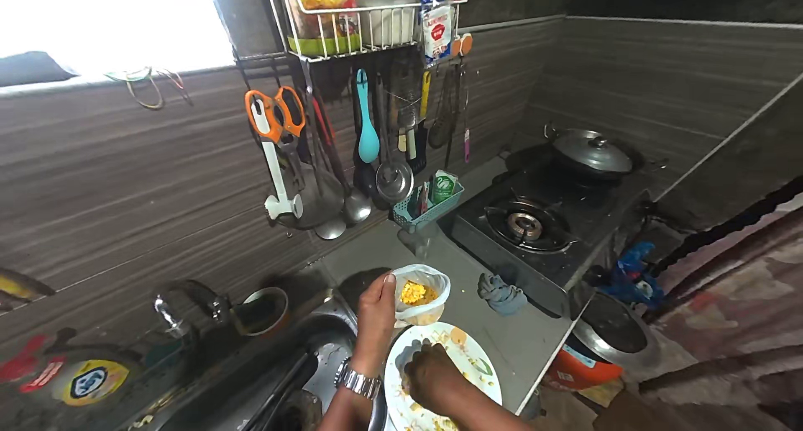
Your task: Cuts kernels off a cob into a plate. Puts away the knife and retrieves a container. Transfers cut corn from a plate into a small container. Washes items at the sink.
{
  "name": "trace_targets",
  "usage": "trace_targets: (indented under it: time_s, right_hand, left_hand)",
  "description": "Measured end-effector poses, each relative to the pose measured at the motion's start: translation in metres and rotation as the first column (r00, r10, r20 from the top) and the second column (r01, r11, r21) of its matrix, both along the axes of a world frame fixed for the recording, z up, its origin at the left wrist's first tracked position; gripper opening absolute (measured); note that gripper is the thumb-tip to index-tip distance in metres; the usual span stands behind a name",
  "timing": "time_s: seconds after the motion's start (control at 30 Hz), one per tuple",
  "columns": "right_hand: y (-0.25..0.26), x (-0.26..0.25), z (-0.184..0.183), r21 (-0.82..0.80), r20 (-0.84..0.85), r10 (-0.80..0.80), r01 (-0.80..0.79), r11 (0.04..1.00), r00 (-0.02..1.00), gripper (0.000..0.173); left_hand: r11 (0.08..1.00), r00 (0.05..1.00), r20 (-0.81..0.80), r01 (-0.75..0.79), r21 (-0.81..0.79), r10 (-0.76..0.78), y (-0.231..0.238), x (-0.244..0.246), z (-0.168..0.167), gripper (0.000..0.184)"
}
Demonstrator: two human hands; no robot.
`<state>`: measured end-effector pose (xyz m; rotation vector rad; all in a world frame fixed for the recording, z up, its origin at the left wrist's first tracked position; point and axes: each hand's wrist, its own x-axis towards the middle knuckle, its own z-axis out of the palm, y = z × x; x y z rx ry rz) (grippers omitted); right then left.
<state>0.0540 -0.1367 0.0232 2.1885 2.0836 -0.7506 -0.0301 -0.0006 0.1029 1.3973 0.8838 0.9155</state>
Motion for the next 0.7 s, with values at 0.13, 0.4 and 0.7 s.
trace_targets:
  time_s: [0.13, 0.4, 0.7]
  right_hand:
    - [0.014, 0.022, 0.002, 0.09, -0.094, -0.072, 0.081, 0.993, 0.993, 0.045]
    - [-0.018, 0.034, -0.002, -0.068, -0.105, -0.06, 0.053, 0.996, 0.993, 0.045]
    - [-0.006, 0.003, -0.022, 0.076, -0.165, 0.198, -0.188, 0.979, 0.966, 0.044]
  left_hand:
    - [1.0, 1.0, 0.0, -0.004, -0.023, 0.004, -0.002, 0.001, 0.002, 0.029]
    - [0.999, 1.0, -0.003, 0.023, -0.025, -0.023, 0.0, -0.002, 0.002, 0.029]
    - [0.999, 0.999, -0.01, 0.033, -0.011, -0.033, 0.003, 0.005, 0.0, 0.029]
